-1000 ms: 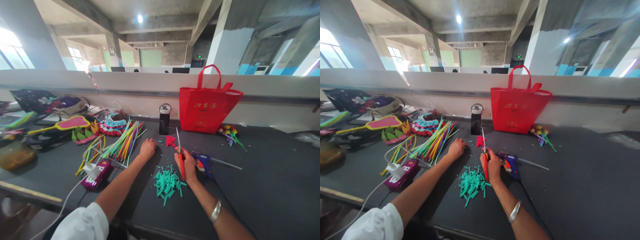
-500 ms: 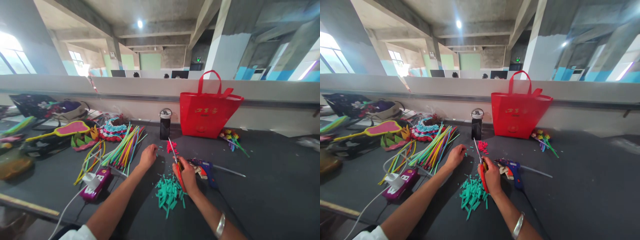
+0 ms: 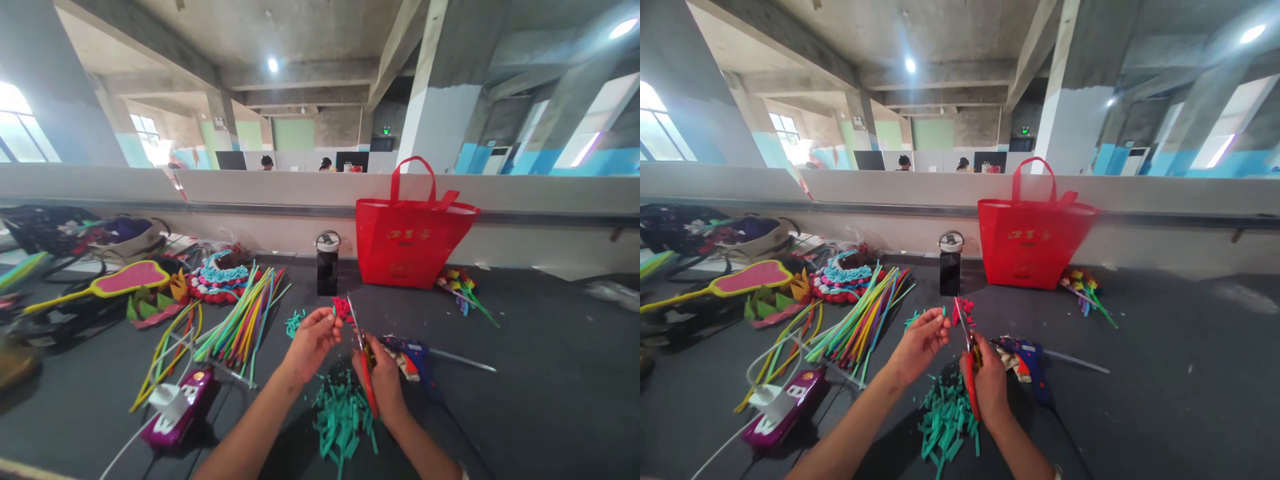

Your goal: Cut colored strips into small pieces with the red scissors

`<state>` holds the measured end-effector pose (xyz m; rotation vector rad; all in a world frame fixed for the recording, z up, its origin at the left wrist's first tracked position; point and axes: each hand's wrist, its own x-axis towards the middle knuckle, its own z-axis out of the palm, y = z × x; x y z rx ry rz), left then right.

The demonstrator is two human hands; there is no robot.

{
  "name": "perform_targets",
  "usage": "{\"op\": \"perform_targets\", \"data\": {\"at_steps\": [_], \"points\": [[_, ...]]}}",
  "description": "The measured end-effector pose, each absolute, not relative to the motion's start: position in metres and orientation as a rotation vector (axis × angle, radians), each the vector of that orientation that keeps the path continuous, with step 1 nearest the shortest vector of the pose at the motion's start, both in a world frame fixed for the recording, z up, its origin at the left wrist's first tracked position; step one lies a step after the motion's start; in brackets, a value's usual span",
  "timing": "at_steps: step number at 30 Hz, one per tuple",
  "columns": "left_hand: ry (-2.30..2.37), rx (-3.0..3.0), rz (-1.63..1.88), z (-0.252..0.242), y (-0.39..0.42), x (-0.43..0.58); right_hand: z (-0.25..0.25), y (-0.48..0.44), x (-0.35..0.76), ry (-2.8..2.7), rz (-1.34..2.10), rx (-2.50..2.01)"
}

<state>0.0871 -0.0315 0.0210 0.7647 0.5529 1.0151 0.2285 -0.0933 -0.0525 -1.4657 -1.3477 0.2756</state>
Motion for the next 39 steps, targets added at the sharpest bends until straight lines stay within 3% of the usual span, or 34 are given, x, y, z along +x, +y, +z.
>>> {"op": "perform_targets", "data": {"at_steps": [8,29,39], "points": [[0.55,0.959,0.9,-0.007,-0.039,0.091,-0.033,-0.098,0.229,-1.215,0.363,-1.412],[0.762,1.437,0.76,-0.019,-0.053,0.102,-0.02,-0.099,0.235,-1.153,0.428,-1.374],[0.711,1.285,0.731,-0.017,-0.052,0.101,-0.015,-0.103,0.23,-1.156,0.549,-1.223]]}}
